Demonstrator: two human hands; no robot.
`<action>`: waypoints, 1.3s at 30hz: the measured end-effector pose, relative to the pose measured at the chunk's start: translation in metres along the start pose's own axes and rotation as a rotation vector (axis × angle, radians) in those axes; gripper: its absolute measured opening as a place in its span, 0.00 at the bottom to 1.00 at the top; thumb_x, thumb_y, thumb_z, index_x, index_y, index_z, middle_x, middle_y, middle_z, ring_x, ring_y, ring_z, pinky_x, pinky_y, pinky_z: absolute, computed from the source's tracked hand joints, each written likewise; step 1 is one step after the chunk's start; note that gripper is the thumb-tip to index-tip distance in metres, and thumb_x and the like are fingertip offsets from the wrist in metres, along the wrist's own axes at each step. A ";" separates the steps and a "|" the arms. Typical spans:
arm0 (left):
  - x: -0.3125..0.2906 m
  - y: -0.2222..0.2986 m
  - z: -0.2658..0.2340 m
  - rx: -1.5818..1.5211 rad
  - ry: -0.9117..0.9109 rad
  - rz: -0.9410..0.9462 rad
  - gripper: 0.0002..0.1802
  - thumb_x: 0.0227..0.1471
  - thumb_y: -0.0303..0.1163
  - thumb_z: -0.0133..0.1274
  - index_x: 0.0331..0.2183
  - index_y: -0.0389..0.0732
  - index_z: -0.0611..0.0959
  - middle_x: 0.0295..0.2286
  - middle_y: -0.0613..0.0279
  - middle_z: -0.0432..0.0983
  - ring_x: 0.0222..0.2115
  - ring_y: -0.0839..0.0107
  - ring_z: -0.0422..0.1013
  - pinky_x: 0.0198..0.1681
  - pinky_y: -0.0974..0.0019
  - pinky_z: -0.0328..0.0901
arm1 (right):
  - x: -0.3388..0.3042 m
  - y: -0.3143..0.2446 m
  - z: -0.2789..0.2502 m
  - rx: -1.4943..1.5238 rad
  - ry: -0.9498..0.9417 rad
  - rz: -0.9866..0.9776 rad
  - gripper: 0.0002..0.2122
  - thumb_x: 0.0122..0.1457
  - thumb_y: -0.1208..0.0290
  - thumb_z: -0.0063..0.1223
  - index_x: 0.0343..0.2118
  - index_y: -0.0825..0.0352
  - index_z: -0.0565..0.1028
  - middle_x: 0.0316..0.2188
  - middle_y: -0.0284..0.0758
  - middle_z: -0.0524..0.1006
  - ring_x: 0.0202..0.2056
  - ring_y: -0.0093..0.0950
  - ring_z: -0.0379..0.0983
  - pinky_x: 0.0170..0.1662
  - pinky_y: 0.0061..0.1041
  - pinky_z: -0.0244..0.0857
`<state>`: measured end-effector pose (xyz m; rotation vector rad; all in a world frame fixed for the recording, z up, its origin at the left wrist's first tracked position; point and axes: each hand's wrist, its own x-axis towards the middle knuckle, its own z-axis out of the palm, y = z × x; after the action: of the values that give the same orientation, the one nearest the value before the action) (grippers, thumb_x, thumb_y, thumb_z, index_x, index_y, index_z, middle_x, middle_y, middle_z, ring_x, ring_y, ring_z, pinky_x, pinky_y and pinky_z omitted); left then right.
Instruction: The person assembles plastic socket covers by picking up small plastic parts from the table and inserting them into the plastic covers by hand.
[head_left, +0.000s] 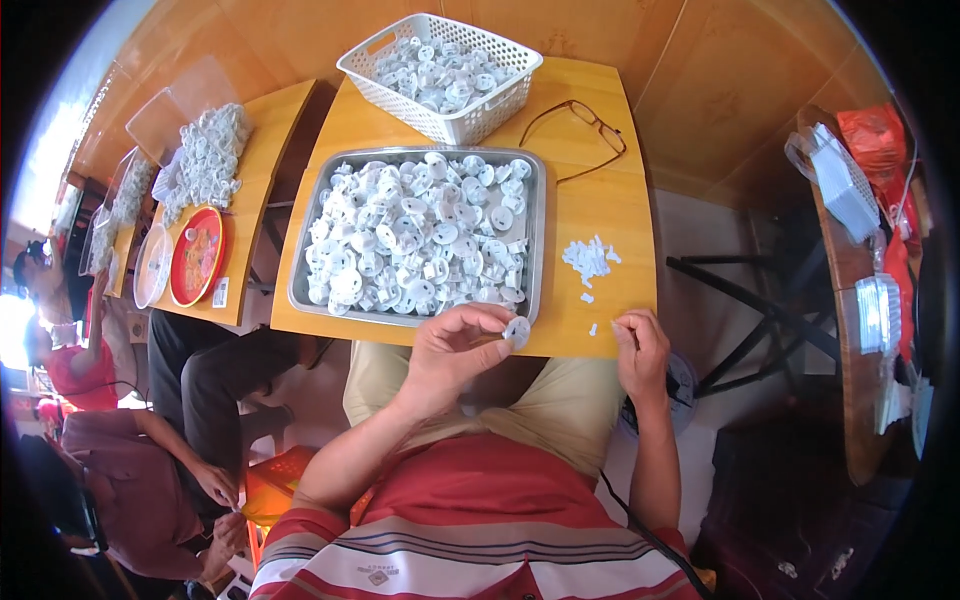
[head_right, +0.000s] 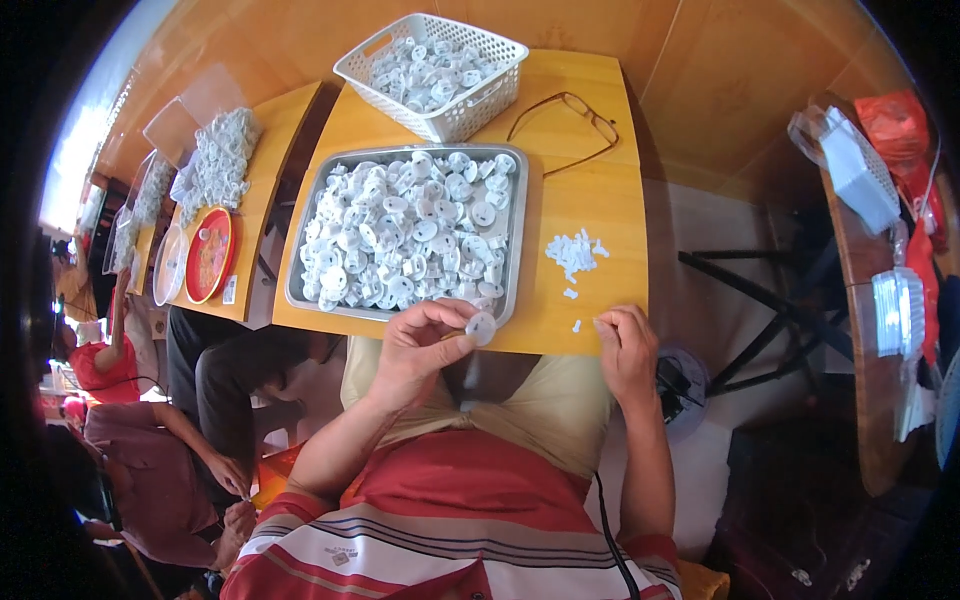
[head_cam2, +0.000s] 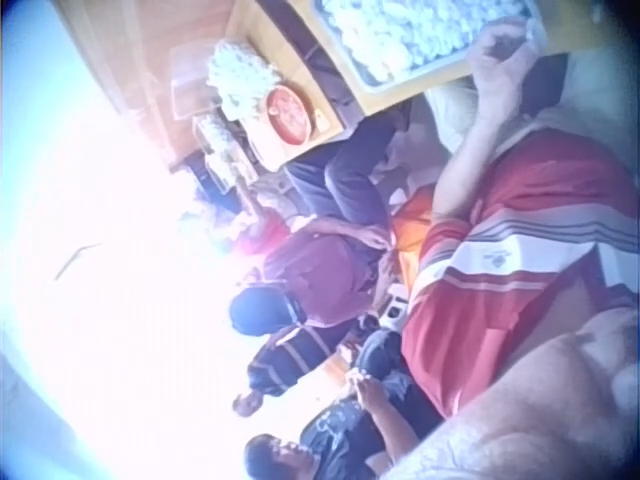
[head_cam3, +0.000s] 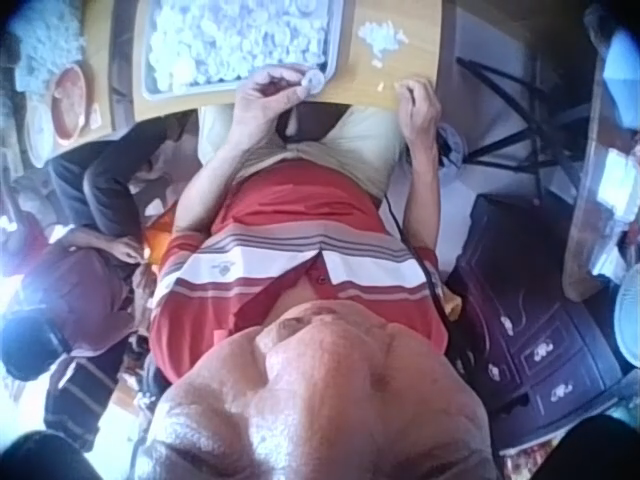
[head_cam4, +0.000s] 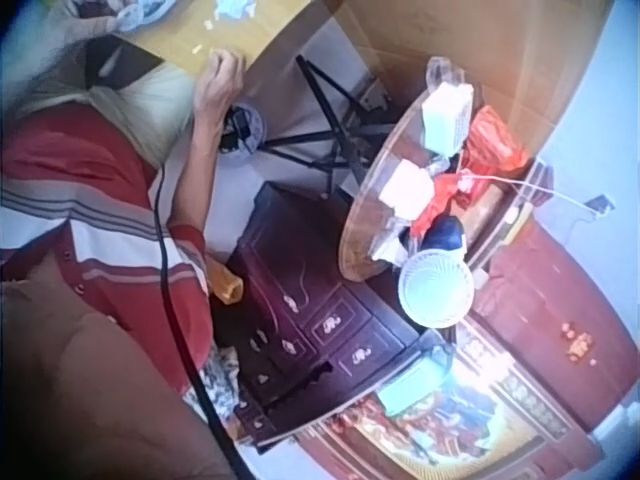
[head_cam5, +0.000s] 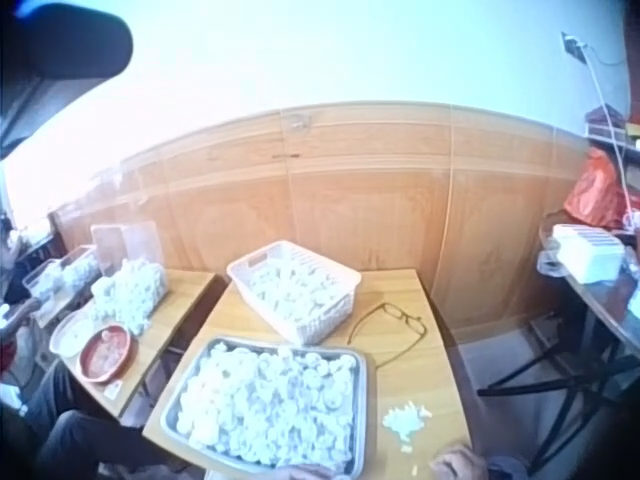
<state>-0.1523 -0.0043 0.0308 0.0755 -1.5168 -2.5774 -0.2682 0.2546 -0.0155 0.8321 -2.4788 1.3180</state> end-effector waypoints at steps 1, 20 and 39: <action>0.005 0.009 0.000 0.025 -0.001 0.002 0.12 0.51 0.14 0.59 0.38 0.37 0.81 0.45 0.56 0.76 0.46 0.71 0.72 0.53 0.64 0.66 | 0.000 0.000 -0.001 0.008 -0.004 0.019 0.05 0.55 0.80 0.57 0.30 0.71 0.72 0.29 0.42 0.74 0.31 0.41 0.73 0.35 0.34 0.67; 0.251 0.129 -0.052 1.190 0.228 0.421 0.18 0.50 0.33 0.63 0.43 0.35 0.84 0.39 0.53 0.82 0.42 0.65 0.77 0.46 0.65 0.71 | 0.005 -0.005 -0.002 -0.007 0.005 -0.049 0.03 0.56 0.82 0.54 0.30 0.71 0.71 0.28 0.42 0.73 0.27 0.38 0.71 0.31 0.31 0.66; 0.021 -0.004 0.048 0.306 -0.313 -0.311 0.09 0.58 0.27 0.58 0.40 0.32 0.82 0.31 0.66 0.78 0.32 0.83 0.70 0.33 0.76 0.67 | -0.014 -0.072 -0.012 0.676 -0.200 0.308 0.04 0.59 0.78 0.59 0.30 0.71 0.75 0.29 0.32 0.75 0.29 0.16 0.69 0.33 0.15 0.62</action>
<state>-0.1788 0.0360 0.0519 -0.0682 -2.1631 -2.6562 -0.2168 0.2378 0.0355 0.7428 -2.3761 2.3597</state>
